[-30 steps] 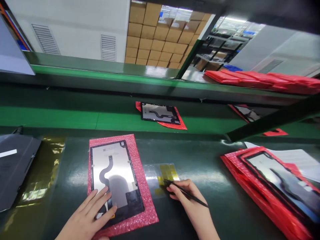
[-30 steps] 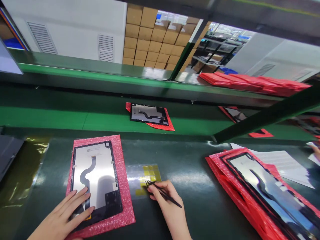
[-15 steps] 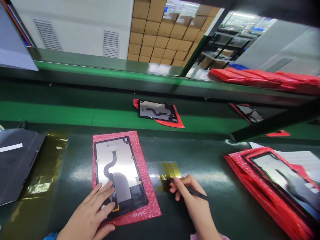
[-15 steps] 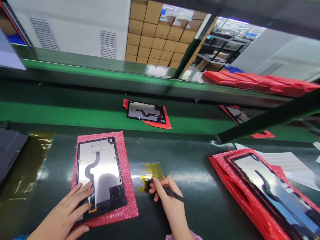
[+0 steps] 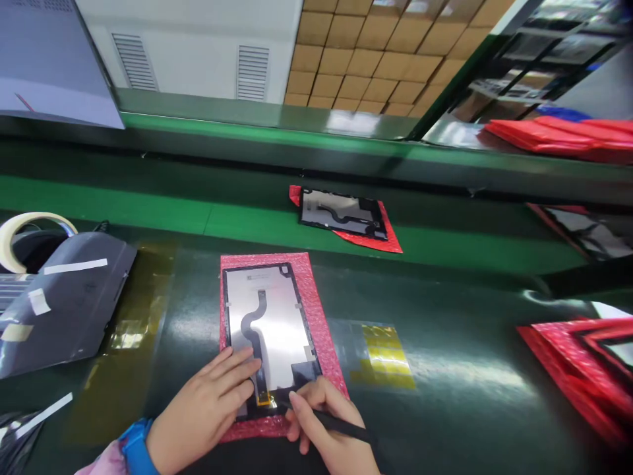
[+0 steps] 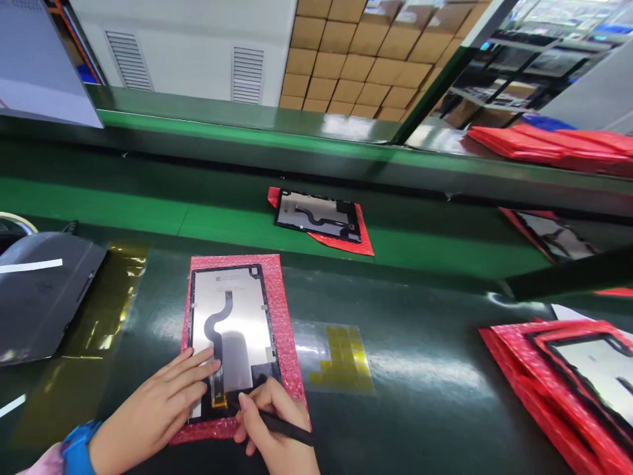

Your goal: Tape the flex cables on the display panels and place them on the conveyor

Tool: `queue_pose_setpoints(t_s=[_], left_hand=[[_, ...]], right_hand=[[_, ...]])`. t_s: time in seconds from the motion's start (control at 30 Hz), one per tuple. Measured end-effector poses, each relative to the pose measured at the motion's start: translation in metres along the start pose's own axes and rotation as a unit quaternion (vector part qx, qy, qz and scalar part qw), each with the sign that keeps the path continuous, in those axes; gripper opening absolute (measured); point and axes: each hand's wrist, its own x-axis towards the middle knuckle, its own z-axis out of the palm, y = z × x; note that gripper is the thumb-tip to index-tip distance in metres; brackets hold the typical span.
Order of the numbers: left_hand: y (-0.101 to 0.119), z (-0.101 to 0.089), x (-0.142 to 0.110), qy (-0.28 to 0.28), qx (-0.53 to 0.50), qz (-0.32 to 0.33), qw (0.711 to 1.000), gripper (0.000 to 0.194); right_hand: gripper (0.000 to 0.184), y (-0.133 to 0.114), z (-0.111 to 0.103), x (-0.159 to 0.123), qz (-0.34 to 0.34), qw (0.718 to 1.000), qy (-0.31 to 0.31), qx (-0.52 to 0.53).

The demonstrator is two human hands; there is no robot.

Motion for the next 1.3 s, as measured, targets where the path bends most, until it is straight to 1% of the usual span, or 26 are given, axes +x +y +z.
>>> queue_pose_setpoints(t_s=[0.17,0.3,0.37,0.47,0.53,0.6,0.77,0.9,1.3], left_hand=[[0.0,0.0,0.0,0.02,-0.012,0.0,1.0,0.037],[0.0,0.001,-0.001,0.023,0.0,0.016,1.0,0.037],[0.0,0.001,0.0,0.021,0.009,0.018,1.0,0.036],[-0.001,0.001,0.0,0.012,0.012,0.017,1.0,0.033],[-0.001,0.001,0.0,0.004,0.012,0.018,1.0,0.033],[0.0,0.001,0.0,0.005,0.008,0.018,1.0,0.035],[0.001,-0.001,-0.002,0.042,-0.027,0.04,0.998,0.045],[0.001,0.0,-0.003,0.059,-0.04,0.047,0.996,0.046],[0.001,-0.003,-0.002,0.052,-0.015,0.087,0.995,0.041]], right_hand=[[0.037,0.004,0.004,-0.003,-0.038,0.998,0.007,-0.041],[0.034,0.009,0.003,-0.002,-0.091,0.993,-0.023,-0.074],[0.034,0.01,0.003,-0.003,-0.105,0.991,-0.019,-0.079],[0.034,0.009,0.006,-0.005,-0.105,0.992,0.011,-0.074],[0.033,0.008,0.007,-0.006,-0.111,0.991,0.014,-0.07],[0.032,0.008,0.008,-0.006,-0.123,0.99,0.014,-0.072],[0.032,0.014,0.007,-0.006,-0.145,0.983,0.012,-0.108],[0.029,0.017,0.003,-0.006,-0.154,0.978,0.004,-0.137],[0.029,0.023,0.0,-0.004,-0.173,0.967,0.01,-0.185]])
